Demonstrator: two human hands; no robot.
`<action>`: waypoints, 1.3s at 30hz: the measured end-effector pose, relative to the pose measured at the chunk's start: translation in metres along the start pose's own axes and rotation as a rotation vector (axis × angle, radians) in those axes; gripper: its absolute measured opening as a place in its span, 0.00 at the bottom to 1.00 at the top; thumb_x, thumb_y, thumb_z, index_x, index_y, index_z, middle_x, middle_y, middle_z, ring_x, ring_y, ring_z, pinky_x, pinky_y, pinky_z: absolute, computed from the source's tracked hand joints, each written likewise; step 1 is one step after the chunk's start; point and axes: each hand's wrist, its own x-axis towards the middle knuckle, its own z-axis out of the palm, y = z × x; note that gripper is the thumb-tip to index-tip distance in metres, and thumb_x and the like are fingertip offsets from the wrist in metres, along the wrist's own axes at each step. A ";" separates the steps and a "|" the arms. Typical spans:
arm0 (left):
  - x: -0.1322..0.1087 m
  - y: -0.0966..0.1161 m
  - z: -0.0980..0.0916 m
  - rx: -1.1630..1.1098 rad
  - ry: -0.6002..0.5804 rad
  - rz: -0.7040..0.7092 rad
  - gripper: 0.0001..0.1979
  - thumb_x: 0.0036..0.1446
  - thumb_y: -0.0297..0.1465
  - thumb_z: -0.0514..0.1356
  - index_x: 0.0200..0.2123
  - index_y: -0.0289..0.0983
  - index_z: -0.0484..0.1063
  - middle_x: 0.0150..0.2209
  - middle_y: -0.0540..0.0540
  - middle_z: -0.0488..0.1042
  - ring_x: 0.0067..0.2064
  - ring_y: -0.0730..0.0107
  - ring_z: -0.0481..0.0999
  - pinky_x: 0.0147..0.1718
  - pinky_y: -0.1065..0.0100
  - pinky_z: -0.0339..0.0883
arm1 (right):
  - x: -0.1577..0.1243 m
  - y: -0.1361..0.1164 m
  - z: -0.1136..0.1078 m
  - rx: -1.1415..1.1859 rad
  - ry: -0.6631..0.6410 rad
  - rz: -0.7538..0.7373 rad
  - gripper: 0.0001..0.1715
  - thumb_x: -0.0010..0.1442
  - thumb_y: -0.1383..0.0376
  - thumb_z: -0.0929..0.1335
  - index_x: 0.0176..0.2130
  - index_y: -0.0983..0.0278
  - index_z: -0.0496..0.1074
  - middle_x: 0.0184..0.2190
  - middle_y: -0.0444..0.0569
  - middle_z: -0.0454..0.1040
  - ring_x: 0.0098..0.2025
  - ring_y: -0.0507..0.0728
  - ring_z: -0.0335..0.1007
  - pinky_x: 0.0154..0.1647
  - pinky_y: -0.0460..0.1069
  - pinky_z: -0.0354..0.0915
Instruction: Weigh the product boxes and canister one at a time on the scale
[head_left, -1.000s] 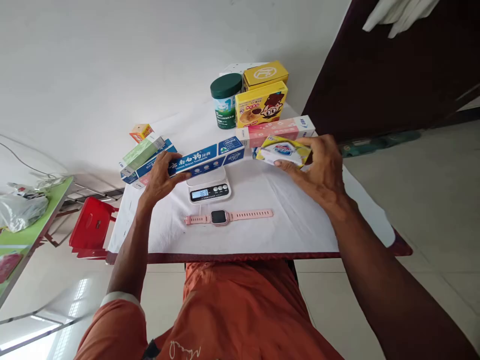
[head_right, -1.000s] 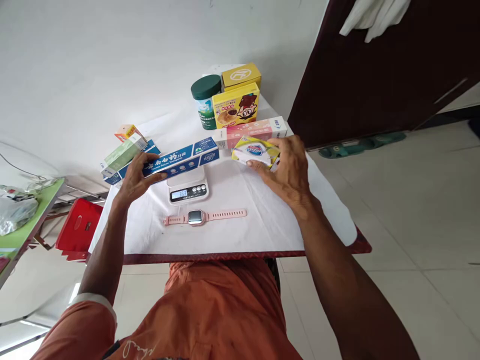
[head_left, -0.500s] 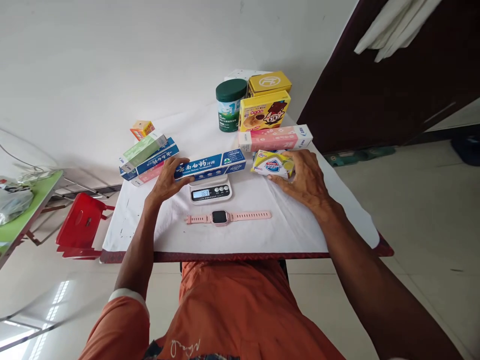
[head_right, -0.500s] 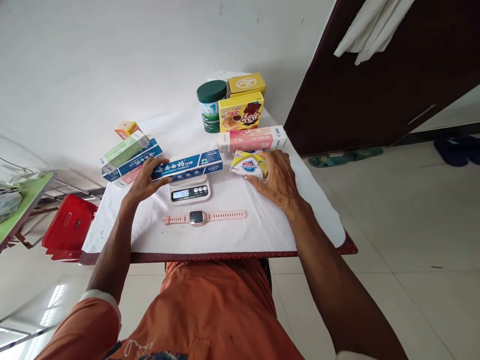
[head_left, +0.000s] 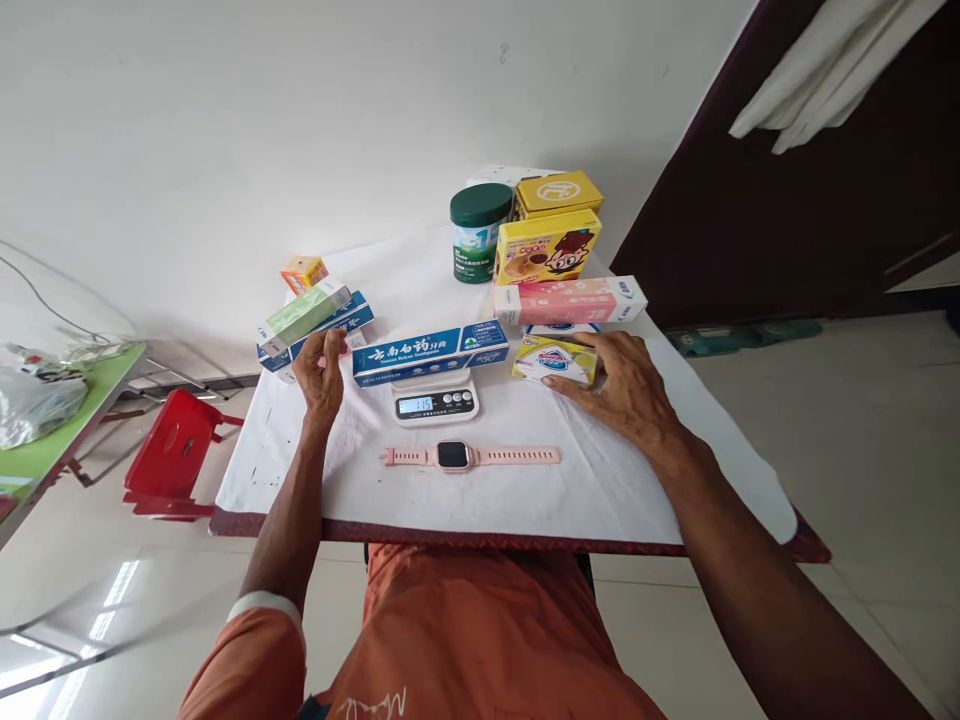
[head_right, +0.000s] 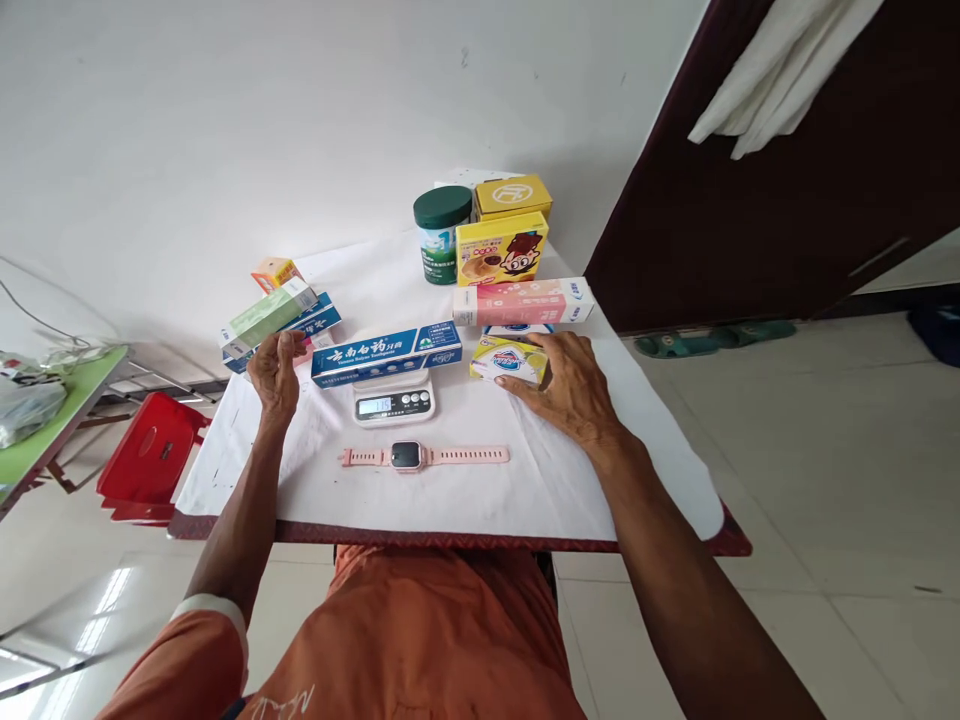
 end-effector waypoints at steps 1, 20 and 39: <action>-0.001 0.001 0.000 0.017 0.010 0.010 0.27 0.73 0.54 0.52 0.39 0.40 0.80 0.32 0.46 0.79 0.35 0.66 0.81 0.39 0.64 0.74 | 0.000 0.001 0.001 -0.007 -0.009 0.018 0.41 0.55 0.43 0.75 0.60 0.59 0.72 0.56 0.63 0.77 0.62 0.76 0.70 0.62 0.68 0.70; -0.003 0.033 0.016 0.429 -0.548 0.393 0.37 0.64 0.55 0.67 0.68 0.40 0.68 0.62 0.34 0.75 0.65 0.44 0.72 0.66 0.44 0.61 | 0.002 0.003 0.007 -0.008 -0.043 0.078 0.32 0.51 0.39 0.73 0.50 0.51 0.71 0.50 0.60 0.78 0.59 0.81 0.72 0.58 0.75 0.71; 0.065 0.056 -0.061 0.244 -0.541 0.269 0.21 0.65 0.40 0.69 0.58 0.41 0.72 0.54 0.41 0.78 0.53 0.56 0.79 0.54 0.56 0.76 | -0.005 0.032 0.018 -0.065 -0.005 0.001 0.38 0.61 0.36 0.69 0.58 0.57 0.75 0.49 0.62 0.80 0.53 0.78 0.75 0.48 0.68 0.72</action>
